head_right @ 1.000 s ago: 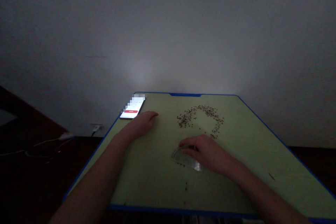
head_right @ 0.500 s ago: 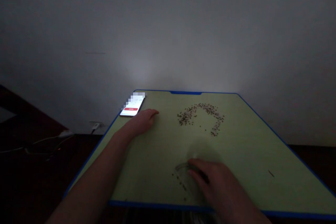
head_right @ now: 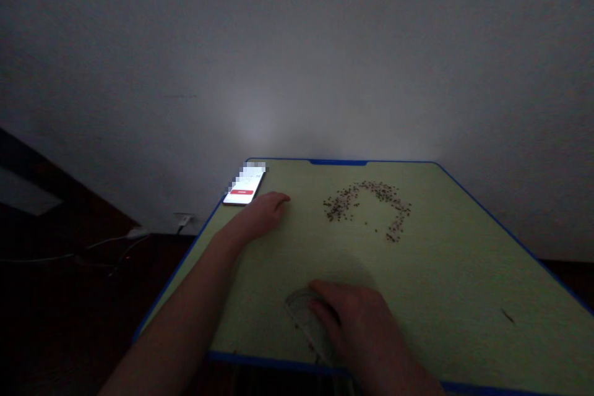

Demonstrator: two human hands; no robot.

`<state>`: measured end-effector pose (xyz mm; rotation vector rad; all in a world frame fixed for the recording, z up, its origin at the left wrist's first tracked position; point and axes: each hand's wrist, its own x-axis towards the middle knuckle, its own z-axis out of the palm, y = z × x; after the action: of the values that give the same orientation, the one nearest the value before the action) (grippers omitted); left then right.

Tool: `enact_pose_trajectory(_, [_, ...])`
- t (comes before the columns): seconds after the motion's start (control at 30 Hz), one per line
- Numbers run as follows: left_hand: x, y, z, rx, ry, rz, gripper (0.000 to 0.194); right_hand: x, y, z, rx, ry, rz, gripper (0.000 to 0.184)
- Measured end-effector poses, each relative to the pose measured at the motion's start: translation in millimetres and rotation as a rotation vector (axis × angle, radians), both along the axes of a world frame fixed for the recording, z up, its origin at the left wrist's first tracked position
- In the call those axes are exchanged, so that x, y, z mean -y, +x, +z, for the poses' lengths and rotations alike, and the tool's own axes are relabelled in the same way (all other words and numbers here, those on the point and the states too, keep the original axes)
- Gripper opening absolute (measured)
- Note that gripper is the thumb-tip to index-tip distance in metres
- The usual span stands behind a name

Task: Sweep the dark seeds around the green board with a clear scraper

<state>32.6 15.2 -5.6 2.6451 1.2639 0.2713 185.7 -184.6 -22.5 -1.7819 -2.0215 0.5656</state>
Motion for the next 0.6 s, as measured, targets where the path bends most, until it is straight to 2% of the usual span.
enact_pose_trajectory(0.2, [-1,-1,-1.9,0.011,0.01,-0.014,0.036,-7,-10,2.9,-0.083,-0.023,0.174,0.024])
enact_pose_trajectory(0.4, [-2,-2,-4.3,0.017,0.006,-0.029,0.037,0,-15,5.4,-0.157,-0.076,0.275,0.019])
enact_pose_trajectory(0.5, [-1,-3,-5.4,0.032,0.004,-0.037,0.037,-1,-14,8.3,-0.187,-0.08,0.274,0.016])
enact_pose_trajectory(0.6, [0,-3,-5.3,0.036,-0.002,-0.041,0.037,-14,-17,11.5,-0.2,-0.043,0.242,0.016])
